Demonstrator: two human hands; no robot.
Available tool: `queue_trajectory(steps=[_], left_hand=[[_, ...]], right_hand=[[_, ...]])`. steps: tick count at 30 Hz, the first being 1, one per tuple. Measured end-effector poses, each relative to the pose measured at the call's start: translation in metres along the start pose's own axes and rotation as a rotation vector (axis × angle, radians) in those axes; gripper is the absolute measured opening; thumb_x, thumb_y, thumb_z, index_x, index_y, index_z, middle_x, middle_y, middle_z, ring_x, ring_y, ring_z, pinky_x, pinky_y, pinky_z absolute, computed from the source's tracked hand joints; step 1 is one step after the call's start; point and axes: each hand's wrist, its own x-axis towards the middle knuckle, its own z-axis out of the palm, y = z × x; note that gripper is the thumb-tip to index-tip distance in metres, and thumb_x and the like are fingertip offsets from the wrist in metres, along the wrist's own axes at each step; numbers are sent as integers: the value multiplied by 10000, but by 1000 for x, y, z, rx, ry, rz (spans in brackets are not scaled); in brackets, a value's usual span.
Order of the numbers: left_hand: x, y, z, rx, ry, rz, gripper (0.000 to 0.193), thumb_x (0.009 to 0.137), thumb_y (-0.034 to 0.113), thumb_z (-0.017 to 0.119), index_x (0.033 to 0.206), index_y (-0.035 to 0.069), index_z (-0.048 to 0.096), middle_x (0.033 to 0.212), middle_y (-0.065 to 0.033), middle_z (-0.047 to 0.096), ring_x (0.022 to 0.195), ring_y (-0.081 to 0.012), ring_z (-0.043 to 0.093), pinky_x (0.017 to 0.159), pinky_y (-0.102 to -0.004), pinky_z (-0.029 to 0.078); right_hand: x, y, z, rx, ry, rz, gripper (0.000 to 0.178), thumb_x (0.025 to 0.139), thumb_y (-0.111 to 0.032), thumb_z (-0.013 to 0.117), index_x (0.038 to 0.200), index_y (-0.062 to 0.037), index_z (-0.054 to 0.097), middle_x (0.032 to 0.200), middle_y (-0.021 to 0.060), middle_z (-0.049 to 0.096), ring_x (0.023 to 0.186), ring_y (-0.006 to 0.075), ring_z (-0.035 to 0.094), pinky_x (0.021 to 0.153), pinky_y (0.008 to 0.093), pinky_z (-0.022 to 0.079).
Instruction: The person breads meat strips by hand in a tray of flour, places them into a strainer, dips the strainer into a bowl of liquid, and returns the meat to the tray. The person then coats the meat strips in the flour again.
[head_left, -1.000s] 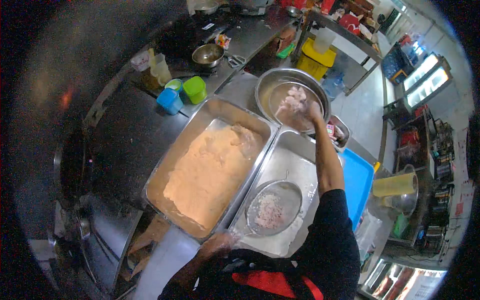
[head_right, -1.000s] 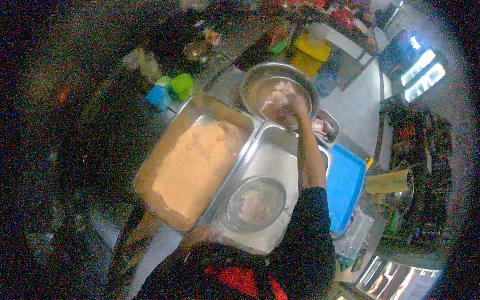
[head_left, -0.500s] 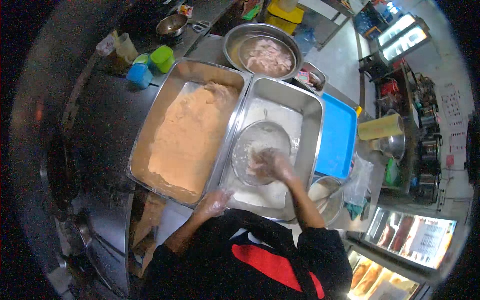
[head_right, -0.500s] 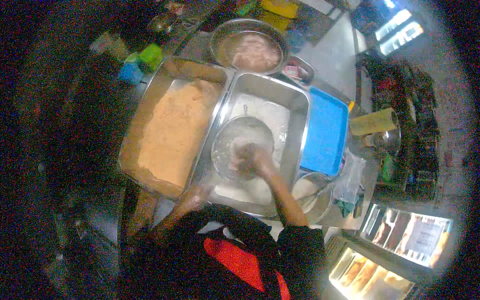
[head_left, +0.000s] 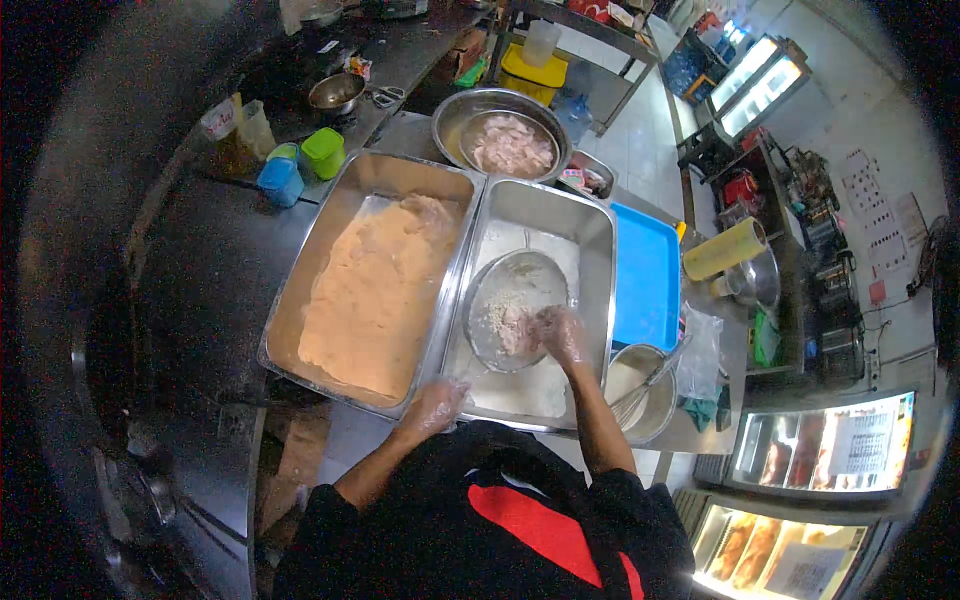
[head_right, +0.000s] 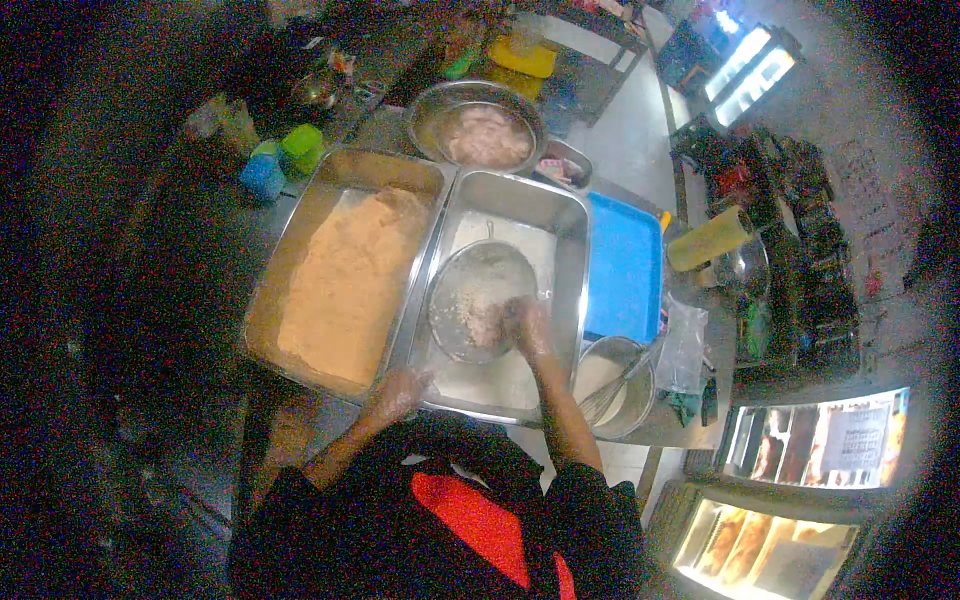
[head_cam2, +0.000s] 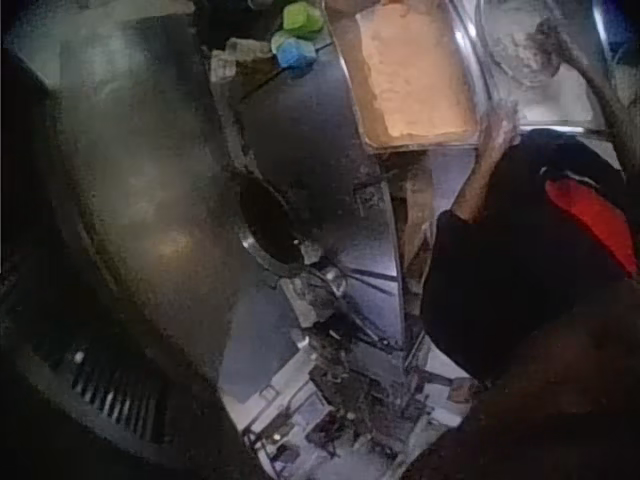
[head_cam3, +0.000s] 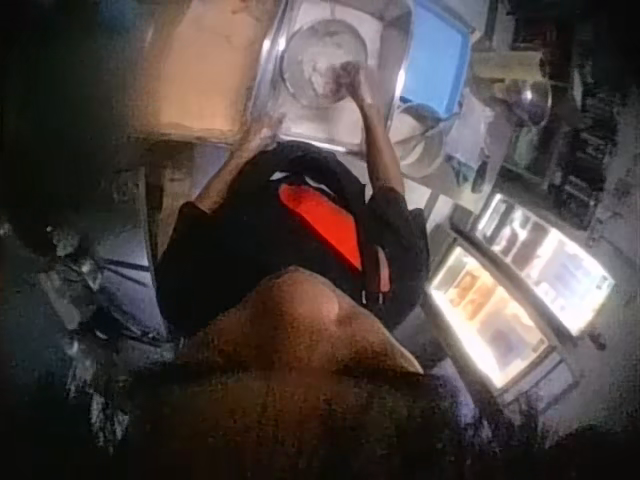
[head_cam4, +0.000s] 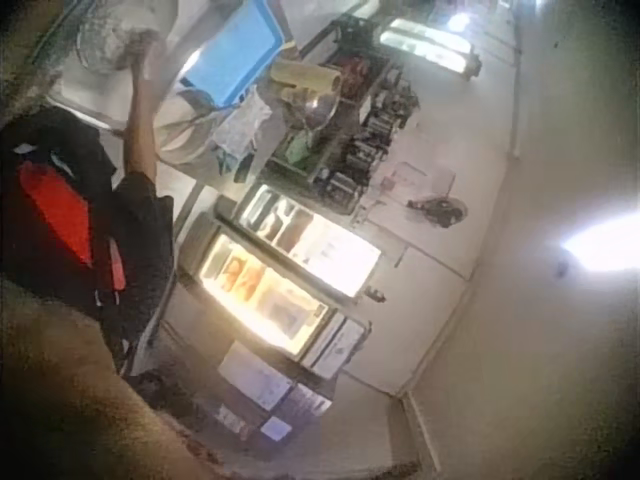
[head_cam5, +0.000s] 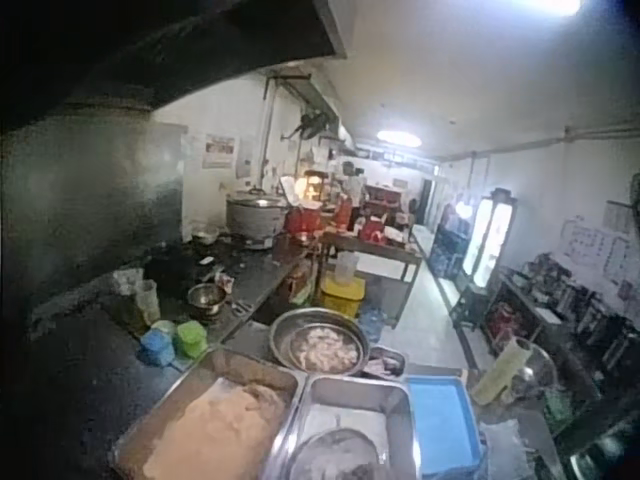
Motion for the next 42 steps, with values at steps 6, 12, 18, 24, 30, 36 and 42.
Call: queue_trajectory(steps=[6, 12, 18, 24, 30, 36, 42], left_hand=[[5, -35, 28, 81, 39, 57, 364, 956, 299, 429, 876, 9, 634, 802, -254, 605, 755, -419, 602, 664, -533, 449], [-9, -20, 15, 50, 238, 245, 367, 954, 301, 423, 871, 13, 634, 791, -250, 602, 757, -418, 600, 671, -516, 458], [-1, 7, -5, -22, -13, -80, 357, 950, 297, 428, 880, 15, 634, 803, -235, 607, 775, -419, 592, 699, -519, 450], [-5, 11, -4, -67, 47, -21, 393, 958, 326, 422, 844, 10, 626, 805, -232, 603, 773, -410, 595, 690, -517, 442], [-2, -15, 13, -43, 84, 26, 434, 965, 351, 398, 841, -1, 618, 788, -240, 598, 777, -412, 595, 694, -513, 442], [-11, 6, -9, -141, -28, -195, 423, 969, 327, 368, 863, -2, 612, 779, -243, 598, 764, -407, 597, 700, -528, 435], [10, -41, 32, 32, 177, 243, 395, 967, 314, 389, 876, 3, 614, 787, -261, 595, 773, -428, 593, 707, -540, 433]], right_hand=[[-7, -25, 25, 912, -202, 3, 429, 775, -286, 705, 1112, -54, 576, 941, 177, 625, 872, 360, 600, 750, 464, 480], [6, -9, 33, -494, -189, -524, 248, 717, -261, 696, 812, -47, 615, 770, 157, 617, 745, 346, 578, 691, 471, 448], [7, 33, 25, 182, -158, -264, 194, 808, -254, 614, 840, -64, 631, 799, 159, 630, 725, 336, 604, 684, 452, 485], [-20, 8, 19, -536, -103, -612, 244, 789, -285, 629, 909, -74, 612, 815, 210, 632, 774, 359, 618, 716, 469, 489], [-22, -1, 29, 88, -122, -237, 292, 774, -329, 651, 859, -53, 608, 775, 197, 624, 737, 351, 609, 692, 429, 484], [-6, -37, -13, 105, -318, -36, 280, 876, -261, 596, 1019, -21, 593, 992, 164, 631, 893, 249, 619, 808, 401, 471], [3, -13, -9, -116, -244, -200, 307, 709, -93, 734, 987, -27, 619, 934, 107, 647, 840, 187, 612, 677, 337, 505]])
